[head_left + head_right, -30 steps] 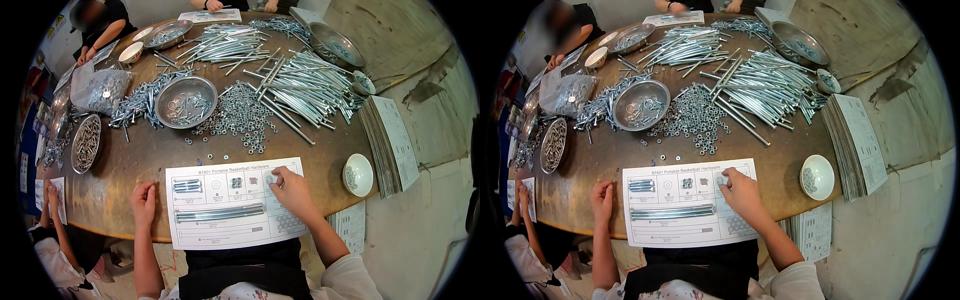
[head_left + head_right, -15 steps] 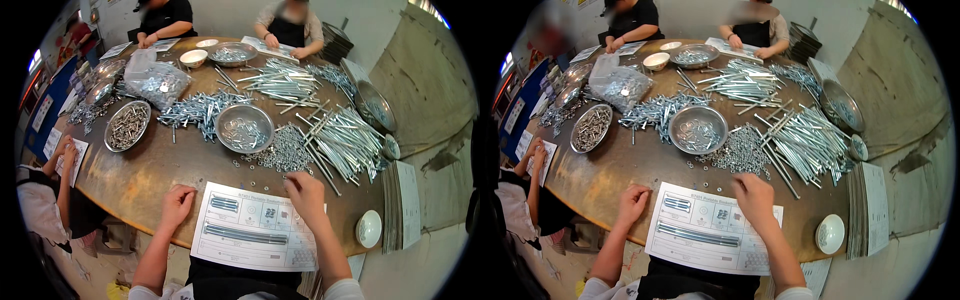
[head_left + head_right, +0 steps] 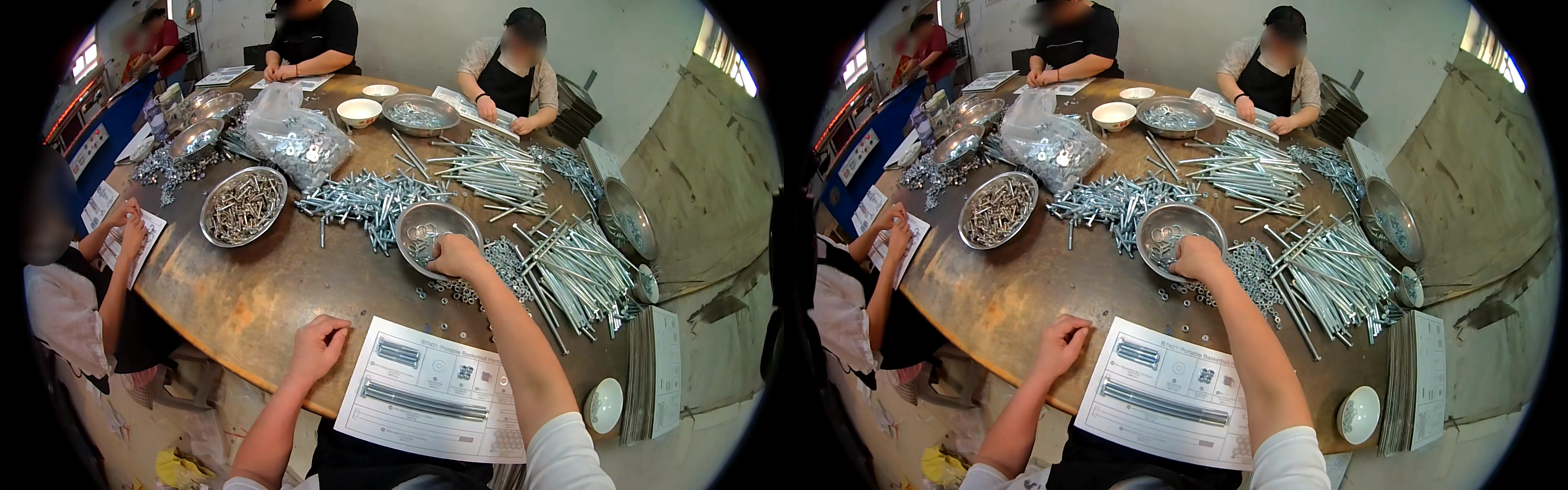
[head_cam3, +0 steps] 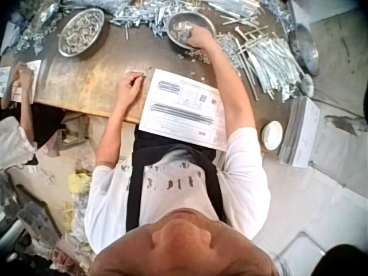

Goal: The person assembles metal rods, nuts, and washers at a workbench, following a printed instruction sheet. They pick components from bowls and piles, thread them onto rods, and place the assembled units on the sheet. Other workers are visible in the background performing similar tasks.

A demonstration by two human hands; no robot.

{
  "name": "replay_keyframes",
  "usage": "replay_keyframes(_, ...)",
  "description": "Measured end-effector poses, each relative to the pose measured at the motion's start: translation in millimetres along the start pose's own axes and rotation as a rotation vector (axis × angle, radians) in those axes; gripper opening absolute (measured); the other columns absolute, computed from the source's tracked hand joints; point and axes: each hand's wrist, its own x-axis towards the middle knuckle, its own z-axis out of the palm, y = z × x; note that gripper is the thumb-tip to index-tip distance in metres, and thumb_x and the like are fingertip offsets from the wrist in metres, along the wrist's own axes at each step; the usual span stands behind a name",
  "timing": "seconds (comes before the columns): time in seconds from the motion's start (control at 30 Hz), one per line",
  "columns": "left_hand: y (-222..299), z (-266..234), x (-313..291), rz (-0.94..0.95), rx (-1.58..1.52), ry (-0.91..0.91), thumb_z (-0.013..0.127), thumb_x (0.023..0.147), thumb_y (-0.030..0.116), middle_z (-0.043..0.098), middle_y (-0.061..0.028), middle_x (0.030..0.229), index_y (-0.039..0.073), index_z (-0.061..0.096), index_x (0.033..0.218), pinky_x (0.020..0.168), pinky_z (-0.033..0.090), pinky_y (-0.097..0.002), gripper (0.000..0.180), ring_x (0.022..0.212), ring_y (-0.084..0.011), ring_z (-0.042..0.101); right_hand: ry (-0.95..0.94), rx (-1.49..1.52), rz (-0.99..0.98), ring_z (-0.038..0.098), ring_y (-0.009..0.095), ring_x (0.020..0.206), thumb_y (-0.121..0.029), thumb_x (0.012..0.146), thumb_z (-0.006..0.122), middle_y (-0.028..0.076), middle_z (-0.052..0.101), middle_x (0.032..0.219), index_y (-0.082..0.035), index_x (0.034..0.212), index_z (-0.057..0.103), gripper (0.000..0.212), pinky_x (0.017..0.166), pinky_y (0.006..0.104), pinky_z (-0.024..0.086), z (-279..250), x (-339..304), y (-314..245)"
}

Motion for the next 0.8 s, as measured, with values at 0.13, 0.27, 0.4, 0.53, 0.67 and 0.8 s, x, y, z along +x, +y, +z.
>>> replay_keyframes(0.13, -3, 4, 2, 0.029, 0.010, -0.011, 0.065, 0.085, 0.004, 0.068, -0.0113, 0.085, 0.002, 0.071, 0.097, 0.063, 0.050, -0.0280, 0.014, 0.070, -0.0202, 0.065, 0.078, -0.015, -0.047, 0.068, 0.033, 0.083, -0.021, 0.069, 0.073, 0.013, 0.072, 0.082, -0.011, 0.079, 0.075, 0.014, 0.076, 0.0416, 0.054, 7, -4, 13)
replay_keyframes(0.27, 2, 3, 8, -0.144, -0.179, -0.019, 0.065, 0.089, 0.007, 0.069, -0.0063, 0.085, 0.002, 0.071, 0.102, 0.064, 0.050, -0.0267, 0.015, 0.071, -0.0141, 0.063, 0.215, 0.259, -0.103, 0.067, 0.024, 0.069, -0.019, 0.073, 0.072, 0.010, 0.069, 0.072, -0.006, 0.077, 0.072, 0.014, 0.067, 0.0366, 0.053, -1, -15, 13)
replay_keyframes(0.4, 33, 9, 23, -0.357, -0.548, -0.087, 0.061, 0.095, 0.010, 0.069, -0.0036, 0.099, 0.003, 0.064, 0.120, 0.074, 0.051, -0.0254, 0.026, 0.083, -0.0108, 0.063, -0.035, 0.870, -0.083, 0.058, 0.009, 0.063, -0.015, 0.082, 0.071, 0.001, 0.063, 0.068, -0.005, 0.078, 0.066, 0.012, 0.058, 0.0243, 0.047, -45, -76, -28)
replay_keyframes(0.53, 112, 44, 56, -0.294, -0.841, -0.343, 0.058, 0.098, 0.012, 0.063, -0.0064, 0.121, 0.005, 0.051, 0.137, 0.088, 0.052, -0.0286, 0.041, 0.107, -0.0130, 0.061, -0.119, 1.072, -0.082, 0.056, 0.006, 0.061, -0.015, 0.086, 0.070, -0.002, 0.061, 0.069, -0.006, 0.080, 0.063, 0.012, 0.055, 0.0221, 0.045, -60, -137, -27)
replay_keyframes(0.67, 131, 77, 56, -0.240, -0.936, -0.515, 0.059, 0.098, 0.011, 0.062, -0.0065, 0.126, 0.005, 0.048, 0.140, 0.086, 0.052, -0.0281, 0.044, 0.108, -0.0125, 0.061, -0.181, 1.163, -0.053, 0.055, 0.006, 0.061, -0.016, 0.087, 0.070, -0.001, 0.059, 0.068, -0.007, 0.079, 0.062, 0.015, 0.054, 0.0223, 0.044, -68, -186, -18)
replay_keyframes(0.8, 149, 110, 44, -0.181, -0.881, -0.620, 0.062, 0.095, 0.008, 0.067, -0.0056, 0.112, 0.002, 0.057, 0.129, 0.082, 0.054, -0.0280, 0.034, 0.098, -0.0124, 0.064, -0.236, 1.205, -0.001, 0.055, 0.007, 0.061, -0.018, 0.086, 0.070, -0.002, 0.058, 0.069, -0.007, 0.079, 0.061, 0.017, 0.055, 0.0221, 0.045, -64, -227, 6)
